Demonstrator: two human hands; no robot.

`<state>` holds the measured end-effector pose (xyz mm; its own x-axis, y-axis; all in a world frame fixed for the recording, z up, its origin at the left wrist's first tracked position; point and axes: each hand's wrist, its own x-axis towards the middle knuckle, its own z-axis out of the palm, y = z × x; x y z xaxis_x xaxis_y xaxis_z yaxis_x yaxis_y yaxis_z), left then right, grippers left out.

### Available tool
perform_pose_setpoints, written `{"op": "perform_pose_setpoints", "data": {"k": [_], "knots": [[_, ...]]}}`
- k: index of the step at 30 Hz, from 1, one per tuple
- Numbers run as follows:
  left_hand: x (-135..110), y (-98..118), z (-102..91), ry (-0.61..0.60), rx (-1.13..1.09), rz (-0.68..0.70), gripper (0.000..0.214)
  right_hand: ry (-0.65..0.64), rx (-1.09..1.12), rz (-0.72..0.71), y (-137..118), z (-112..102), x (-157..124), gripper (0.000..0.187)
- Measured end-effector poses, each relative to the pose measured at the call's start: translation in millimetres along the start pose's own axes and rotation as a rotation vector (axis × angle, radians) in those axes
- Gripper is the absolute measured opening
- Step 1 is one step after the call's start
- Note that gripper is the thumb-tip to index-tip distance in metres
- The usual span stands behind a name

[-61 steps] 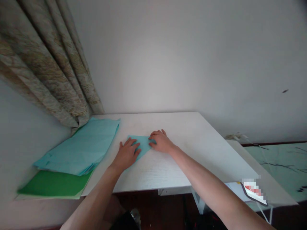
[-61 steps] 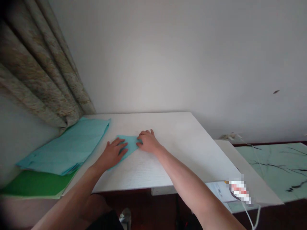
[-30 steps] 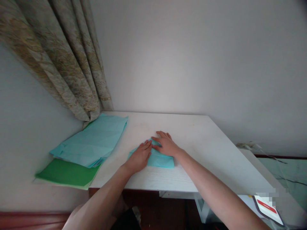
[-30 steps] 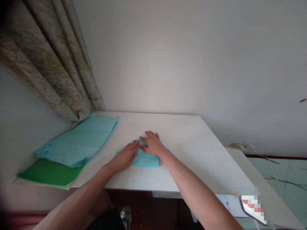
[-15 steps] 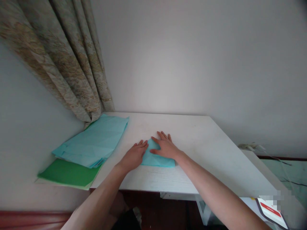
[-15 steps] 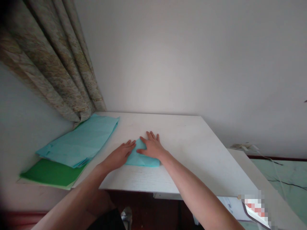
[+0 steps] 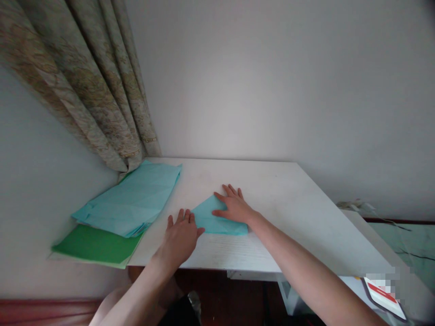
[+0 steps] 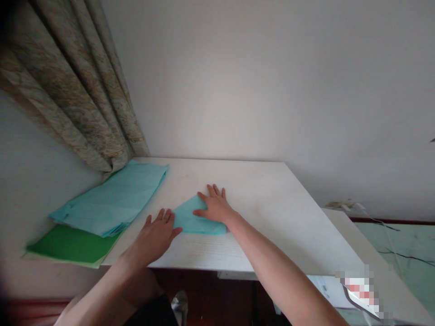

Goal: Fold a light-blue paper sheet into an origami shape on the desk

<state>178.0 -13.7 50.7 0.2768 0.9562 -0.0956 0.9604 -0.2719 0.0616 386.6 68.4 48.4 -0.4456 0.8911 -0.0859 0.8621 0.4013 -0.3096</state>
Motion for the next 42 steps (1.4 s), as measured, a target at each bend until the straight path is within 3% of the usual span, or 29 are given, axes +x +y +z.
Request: {"op": "perform_pose_setpoints", "data": {"k": [8, 15, 23, 30, 33, 37, 42], "knots": [[20.2, 17.3, 12.7, 0.067, -0.152, 0.272, 0.073, -0.004, -0.009, -0.013, -0.9, 0.7, -0.2, 0.089], [32.6, 5.1, 6.9, -0.046, -0.247, 0.367, 0.083, 0.037, 0.017, 0.018, 1.2, 1.7, 1.7, 0.089], [25.5, 1.5, 5.8, -0.082, -0.241, 0.423, 0.084, 0.171, 0.063, 0.102, 2.6, 1.5, 7.7, 0.048], [23.2, 4.1, -2.1, -0.117, -0.250, 0.416, 0.084, 0.216, 0.104, -0.062, -0.6, -2.5, 7.0, 0.019], [23.1, 3.3, -3.2, -0.117, -0.248, 0.423, 0.084, 0.210, 0.094, -0.098, -1.8, -3.5, 4.7, 0.018], [22.9, 2.8, -2.3, -0.113, -0.251, 0.437, 0.081, 0.210, 0.031, -0.020, 0.1, -1.6, 3.6, 0.028], [23.7, 4.4, -2.2, -0.107, -0.262, 0.422, 0.079, 0.120, -0.028, 0.051, -0.4, 0.0, 4.2, 0.041]]}}
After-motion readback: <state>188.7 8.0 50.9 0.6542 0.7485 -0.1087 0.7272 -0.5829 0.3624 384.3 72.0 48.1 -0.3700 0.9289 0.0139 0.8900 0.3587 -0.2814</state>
